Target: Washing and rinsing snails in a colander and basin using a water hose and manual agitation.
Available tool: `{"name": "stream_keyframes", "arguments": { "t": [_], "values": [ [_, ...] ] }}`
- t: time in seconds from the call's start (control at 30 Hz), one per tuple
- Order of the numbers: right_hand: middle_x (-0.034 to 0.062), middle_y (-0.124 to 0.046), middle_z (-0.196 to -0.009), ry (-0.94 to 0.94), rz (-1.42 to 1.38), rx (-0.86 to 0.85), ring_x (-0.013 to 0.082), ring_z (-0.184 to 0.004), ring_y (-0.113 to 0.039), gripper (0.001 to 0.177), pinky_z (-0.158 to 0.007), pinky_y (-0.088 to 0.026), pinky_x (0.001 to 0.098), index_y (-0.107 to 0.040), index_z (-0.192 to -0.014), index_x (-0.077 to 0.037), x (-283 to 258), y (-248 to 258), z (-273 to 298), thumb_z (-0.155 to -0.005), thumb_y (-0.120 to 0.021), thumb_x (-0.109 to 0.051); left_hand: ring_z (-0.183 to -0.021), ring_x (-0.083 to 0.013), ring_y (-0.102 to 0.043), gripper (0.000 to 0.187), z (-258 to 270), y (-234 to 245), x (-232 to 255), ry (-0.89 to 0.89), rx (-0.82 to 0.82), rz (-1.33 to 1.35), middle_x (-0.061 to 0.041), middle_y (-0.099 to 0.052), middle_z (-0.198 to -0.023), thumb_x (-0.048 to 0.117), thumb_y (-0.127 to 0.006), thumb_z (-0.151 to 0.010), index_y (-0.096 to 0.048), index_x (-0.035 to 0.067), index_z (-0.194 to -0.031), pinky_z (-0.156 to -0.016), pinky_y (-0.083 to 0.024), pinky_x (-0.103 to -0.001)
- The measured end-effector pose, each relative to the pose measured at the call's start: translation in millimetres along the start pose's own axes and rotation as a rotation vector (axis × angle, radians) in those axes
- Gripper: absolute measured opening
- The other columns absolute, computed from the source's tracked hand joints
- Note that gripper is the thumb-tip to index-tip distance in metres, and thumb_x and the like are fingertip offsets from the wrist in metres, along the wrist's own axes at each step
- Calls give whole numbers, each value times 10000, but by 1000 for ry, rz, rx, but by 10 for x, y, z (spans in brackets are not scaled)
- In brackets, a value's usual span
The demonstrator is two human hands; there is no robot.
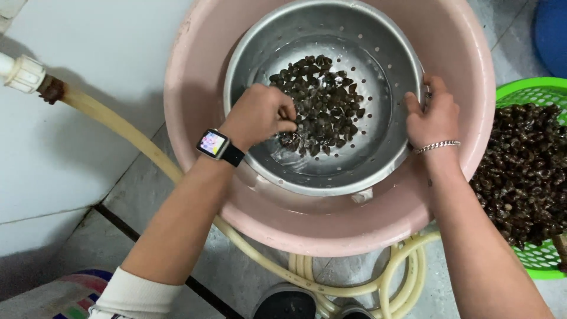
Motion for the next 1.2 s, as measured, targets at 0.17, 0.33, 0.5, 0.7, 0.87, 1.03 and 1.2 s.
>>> {"name": "stream_keyframes", "arguments": {
  "t": [0.17,0.33,0.5,0.7,0.87,1.03,1.2],
  "values": [
    [382,-873,-1207,20,-4,-14,564,-1195,-849,428,-1003,-683,696,-718,-1702,-63,13,-20,-13,-1291,-780,-164,-968,-410,-903,257,22,86,-20,10,81,165,-185,-876,-993,169,-1083,-1048,-917,49,-1202,-837,-803,-564],
    [397,-865,-1208,9,-37,-23,578,-1181,-847,443,-1003,-683,689,-710,-1718,-46,-43,-5,26,-1286,-761,-132,-1051,-482,-909,197,31,62,-97,40,86,289,-259,-892,-1062,52,-936,-1149,-893,-12,-1331,-868,-807,-644],
    [412,-860,-1226,9,-61,-13,588,-1203,-844,437,-1011,-680,690,-704,-1695,-23,-78,14,44,-1277,-772,-127,-1059,-492,-910,181,14,204,70,56,196,374,-294,-857,-1065,24,-993,-1105,-906,-21,-1258,-862,-810,-611],
    [381,-873,-1204,37,-31,0,576,-1187,-851,413,-995,-689,673,-744,-1663,-62,104,-51,-62,-1264,-813,-146,-1019,-442,-930,229,10,307,78,49,307,376,-248,-870,-1033,45,-1047,-1100,-853,-35,-1192,-841,-836,-588],
    [388,-869,-1211,25,-55,-5,581,-1201,-847,424,-1019,-678,682,-731,-1673,-59,40,-49,-18,-1261,-799,-133,-1006,-474,-913,206,5,312,175,-13,328,347,-258,-855,-1007,10,-1033,-1108,-849,-27,-1193,-792,-805,-616],
    [340,-885,-1188,7,-51,-18,541,-1198,-859,429,-1015,-684,667,-722,-1682,-79,-7,-27,9,-1266,-788,-161,-996,-502,-901,200,-12,305,223,-62,322,327,-270,-839,-976,8,-1041,-1111,-852,-19,-1171,-759,-786,-631],
    [357,-882,-1194,32,-61,-17,545,-1196,-861,437,-1006,-689,662,-715,-1686,-67,-15,-40,5,-1266,-802,-152,-943,-442,-912,223,-41,216,220,-99,255,227,-236,-871,-963,18,-1069,-1067,-853,12,-1119,-744,-796,-559]
  ]
}}
Point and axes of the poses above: each hand's wrist, its own z-axis away from the middle knuckle, its own y-axis out of the back of the hand, x = y × z, the point moved 6 cm from there along -z, towards the middle knuckle
